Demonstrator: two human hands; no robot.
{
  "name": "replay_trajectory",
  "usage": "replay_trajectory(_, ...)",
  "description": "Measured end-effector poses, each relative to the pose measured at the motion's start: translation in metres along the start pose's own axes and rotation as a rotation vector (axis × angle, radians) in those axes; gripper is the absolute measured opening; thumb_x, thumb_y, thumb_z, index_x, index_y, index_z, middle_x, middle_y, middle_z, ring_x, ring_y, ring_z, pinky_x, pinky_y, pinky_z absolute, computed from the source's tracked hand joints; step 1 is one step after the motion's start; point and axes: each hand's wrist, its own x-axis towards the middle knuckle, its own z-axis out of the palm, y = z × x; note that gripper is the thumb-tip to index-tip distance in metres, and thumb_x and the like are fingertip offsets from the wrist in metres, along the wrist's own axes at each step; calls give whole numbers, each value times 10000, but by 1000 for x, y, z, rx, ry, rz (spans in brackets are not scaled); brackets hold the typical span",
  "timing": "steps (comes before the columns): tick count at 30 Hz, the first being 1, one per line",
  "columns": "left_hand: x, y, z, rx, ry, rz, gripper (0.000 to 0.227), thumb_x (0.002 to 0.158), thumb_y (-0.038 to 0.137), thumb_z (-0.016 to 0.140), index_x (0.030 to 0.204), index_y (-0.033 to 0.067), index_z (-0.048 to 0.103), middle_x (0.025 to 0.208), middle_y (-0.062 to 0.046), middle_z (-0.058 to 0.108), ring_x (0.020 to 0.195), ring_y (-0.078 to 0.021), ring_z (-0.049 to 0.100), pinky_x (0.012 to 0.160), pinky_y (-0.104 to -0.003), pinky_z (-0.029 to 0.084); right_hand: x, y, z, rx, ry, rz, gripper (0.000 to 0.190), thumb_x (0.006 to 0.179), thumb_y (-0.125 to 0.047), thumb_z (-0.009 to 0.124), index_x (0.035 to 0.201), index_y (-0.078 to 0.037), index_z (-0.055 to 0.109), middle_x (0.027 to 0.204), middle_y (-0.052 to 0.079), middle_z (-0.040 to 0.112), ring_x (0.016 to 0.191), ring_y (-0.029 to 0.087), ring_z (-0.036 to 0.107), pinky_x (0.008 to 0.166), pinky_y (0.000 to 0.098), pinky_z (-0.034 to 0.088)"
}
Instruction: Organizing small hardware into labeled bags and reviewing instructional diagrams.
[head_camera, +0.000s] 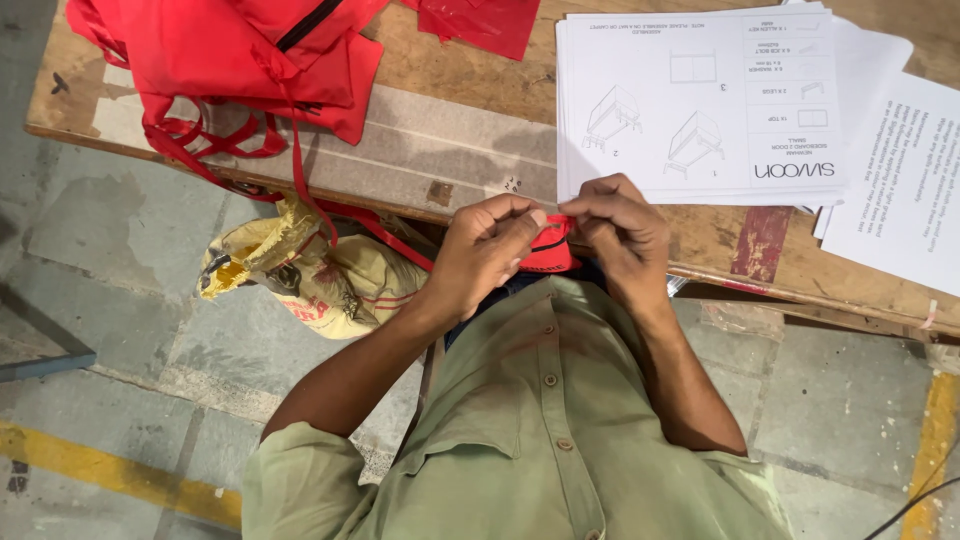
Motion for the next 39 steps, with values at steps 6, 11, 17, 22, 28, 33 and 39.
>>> replay_trajectory(6, 1, 1, 1, -23, -2, -7, 214, 1031, 202, 632, 1081, -2, 674, 672, 68, 514, 525, -9, 388, 428, -207, 289, 9, -32, -4, -91, -44, 132, 155, 1023, 69, 612, 1129, 44, 723, 1108, 78, 646, 920, 113, 711, 818, 251, 650)
replay_trajectory(11, -1, 8, 2, 15, 1, -1, 213, 1032, 194, 629, 1072, -9, 677, 664, 67, 521, 526, -11, 392, 430, -211, 293, 7, -43, -6, -331, -95, 97, 141, 1004, -13, 664, 1111, 63, 716, 1015, 97, 680, 904, 160, 747, 789, 291, 624)
replay_trajectory(17, 0, 2, -5, 148, -9, 20, 226, 1031, 204, 633, 1089, -3, 702, 629, 68, 494, 510, -10, 396, 431, -213, 307, 6, -55, 2, -378, -27, 138, 160, 1034, -80, 647, 997, 67, 698, 935, 85, 666, 862, 162, 766, 754, 291, 627)
replay_trajectory(22, -9, 7, -7, 367, -49, 83, 201, 1009, 169, 670, 1089, 0, 744, 660, 33, 544, 522, -49, 465, 460, -248, 361, 6, -39, -2, -450, 21, 87, 224, 1070, -139, 638, 954, 49, 675, 851, 61, 670, 768, 136, 724, 663, 273, 609)
replay_trajectory(28, -29, 13, 10, 953, -60, 639, 227, 907, 30, 725, 1133, 41, 719, 928, -97, 677, 732, -243, 662, 626, -375, 524, 7, -38, 3, -510, 75, 127, 300, 1067, -182, 676, 854, 29, 670, 695, 63, 631, 614, 113, 578, 561, 272, 462)
replay_trajectory(33, -32, 7, 13, 1081, 34, 793, 419, 858, -58, 703, 1272, 8, 686, 1010, -106, 692, 810, -264, 687, 657, -374, 547, 4, -35, 0, -83, 143, 301, 297, 1068, -224, 633, 874, 0, 654, 714, 29, 649, 653, 69, 610, 590, 236, 506)
replay_trajectory(39, -29, -3, 15, 1293, 109, 1048, 418, 872, -19, 739, 1286, -14, 676, 970, -94, 661, 772, -232, 675, 670, -358, 558, 2, -31, -2, -55, 136, 302, 305, 1074, -214, 634, 866, 9, 644, 726, 28, 662, 655, 68, 613, 608, 233, 511)
